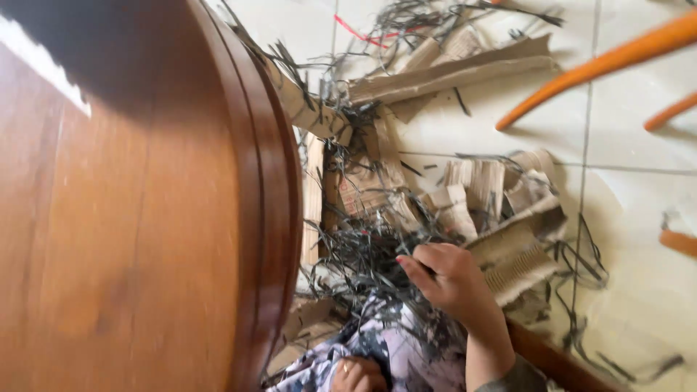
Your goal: The person sits on the floor and repeatedly picks up thin dark strips from a pile, separates them by hand, and places them back down. The person occasionally reaches for more strips from the pile and continues the sorting process.
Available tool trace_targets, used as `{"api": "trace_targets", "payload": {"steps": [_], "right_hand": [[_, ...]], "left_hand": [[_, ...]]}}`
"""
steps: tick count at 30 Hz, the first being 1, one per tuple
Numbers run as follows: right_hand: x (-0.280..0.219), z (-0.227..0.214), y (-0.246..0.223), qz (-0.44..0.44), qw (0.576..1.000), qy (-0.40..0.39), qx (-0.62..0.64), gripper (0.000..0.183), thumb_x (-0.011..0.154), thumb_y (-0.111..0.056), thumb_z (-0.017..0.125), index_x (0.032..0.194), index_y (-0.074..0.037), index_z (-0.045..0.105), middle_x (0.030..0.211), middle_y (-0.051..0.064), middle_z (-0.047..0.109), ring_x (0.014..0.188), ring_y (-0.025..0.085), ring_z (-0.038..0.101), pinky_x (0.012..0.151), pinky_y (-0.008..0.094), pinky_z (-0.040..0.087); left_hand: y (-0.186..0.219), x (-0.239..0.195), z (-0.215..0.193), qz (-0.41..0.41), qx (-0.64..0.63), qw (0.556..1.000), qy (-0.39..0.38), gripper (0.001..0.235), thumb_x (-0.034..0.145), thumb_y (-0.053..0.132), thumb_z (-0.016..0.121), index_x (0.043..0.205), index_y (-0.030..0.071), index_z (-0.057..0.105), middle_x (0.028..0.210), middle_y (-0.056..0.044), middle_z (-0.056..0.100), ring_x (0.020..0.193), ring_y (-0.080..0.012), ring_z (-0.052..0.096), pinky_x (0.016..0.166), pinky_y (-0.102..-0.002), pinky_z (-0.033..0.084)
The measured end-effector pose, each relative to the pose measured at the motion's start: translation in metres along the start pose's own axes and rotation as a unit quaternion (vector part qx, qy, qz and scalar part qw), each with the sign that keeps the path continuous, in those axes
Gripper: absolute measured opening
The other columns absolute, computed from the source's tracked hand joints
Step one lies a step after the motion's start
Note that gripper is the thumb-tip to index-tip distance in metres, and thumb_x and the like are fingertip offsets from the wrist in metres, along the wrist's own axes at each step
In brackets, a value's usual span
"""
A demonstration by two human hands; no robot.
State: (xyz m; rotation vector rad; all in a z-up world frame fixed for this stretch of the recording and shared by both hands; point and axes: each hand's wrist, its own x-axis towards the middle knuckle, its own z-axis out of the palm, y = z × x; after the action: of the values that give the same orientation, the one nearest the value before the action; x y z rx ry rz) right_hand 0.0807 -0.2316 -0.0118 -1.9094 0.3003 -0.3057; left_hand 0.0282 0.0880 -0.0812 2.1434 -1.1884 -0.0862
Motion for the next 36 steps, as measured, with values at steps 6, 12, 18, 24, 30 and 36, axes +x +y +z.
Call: {"api": "trace_targets", "payload": {"steps": [6, 12, 18, 24, 30, 36], "right_hand": [[-0.089, 0.012, 0.003, 0.148, 0.987, -0.026, -0.049, 0.029, 0.093, -0.031, 0.07, 0.083, -0.004, 0.069, 0.071, 0.006, 0.066, 0.059, 0.021, 0.057, 0.061, 0.035, 0.047], [-0.162, 0.007, 0.003, 0.149, 0.969, 0.189, -0.054, 0.011, 0.09, -0.008, 0.07, 0.096, 0.0, 0.074, 0.085, 0.011, 0.076, 0.067, 0.024, 0.068, 0.063, 0.032, 0.053], [-0.21, 0.015, 0.037, 0.224, 0.943, 0.211, -0.127, 0.044, 0.099, -0.034, 0.064, 0.128, -0.001, 0.068, 0.106, 0.029, 0.069, 0.079, 0.038, 0.07, 0.071, 0.043, 0.057], [-0.174, 0.004, 0.038, 0.196, 0.953, 0.22, -0.072, 0.019, 0.096, -0.013, 0.07, 0.103, 0.003, 0.076, 0.096, 0.016, 0.079, 0.068, 0.02, 0.071, 0.054, 0.024, 0.051], [-0.201, 0.022, 0.074, 0.424, 0.886, 0.09, -0.164, 0.054, 0.106, -0.038, 0.056, 0.083, 0.009, 0.068, 0.069, 0.022, 0.069, 0.053, 0.037, 0.065, 0.054, 0.041, 0.056], [-0.204, 0.058, 0.13, 0.303, 0.907, 0.292, -0.02, 0.024, 0.095, -0.019, 0.073, 0.091, 0.005, 0.074, 0.075, 0.011, 0.073, 0.054, 0.02, 0.058, 0.052, 0.032, 0.045]], "left_hand": [[0.04, 0.024, -0.034, 0.03, -0.058, 0.997, -0.037, 0.01, 0.072, 0.012, 0.066, 0.081, 0.013, 0.064, 0.088, -0.004, 0.066, 0.077, -0.0239, 0.062, 0.077, -0.036, 0.05], [0.056, 0.012, -0.032, 0.074, -0.031, 0.996, -0.029, 0.014, 0.069, 0.006, 0.061, 0.082, 0.011, 0.06, 0.091, -0.005, 0.063, 0.076, -0.0233, 0.056, 0.076, -0.037, 0.046], [0.062, 0.004, -0.028, 0.059, -0.014, 0.998, -0.02, 0.015, 0.069, 0.004, 0.058, 0.082, 0.011, 0.061, 0.093, -0.005, 0.064, 0.079, -0.0223, 0.055, 0.078, -0.034, 0.045], [0.061, 0.002, -0.026, 0.055, -0.009, 0.998, -0.022, 0.015, 0.068, 0.005, 0.057, 0.082, 0.011, 0.06, 0.092, -0.005, 0.064, 0.079, -0.0225, 0.056, 0.079, -0.035, 0.046], [0.052, 0.008, -0.019, 0.032, -0.006, 0.999, -0.026, 0.014, 0.067, 0.003, 0.056, 0.079, 0.012, 0.057, 0.088, -0.005, 0.063, 0.076, -0.0236, 0.054, 0.08, -0.037, 0.045], [0.046, 0.008, -0.013, 0.026, 0.005, 0.999, -0.031, 0.013, 0.069, 0.004, 0.055, 0.078, 0.013, 0.056, 0.09, -0.005, 0.062, 0.077, -0.0227, 0.053, 0.081, -0.036, 0.045]]}}
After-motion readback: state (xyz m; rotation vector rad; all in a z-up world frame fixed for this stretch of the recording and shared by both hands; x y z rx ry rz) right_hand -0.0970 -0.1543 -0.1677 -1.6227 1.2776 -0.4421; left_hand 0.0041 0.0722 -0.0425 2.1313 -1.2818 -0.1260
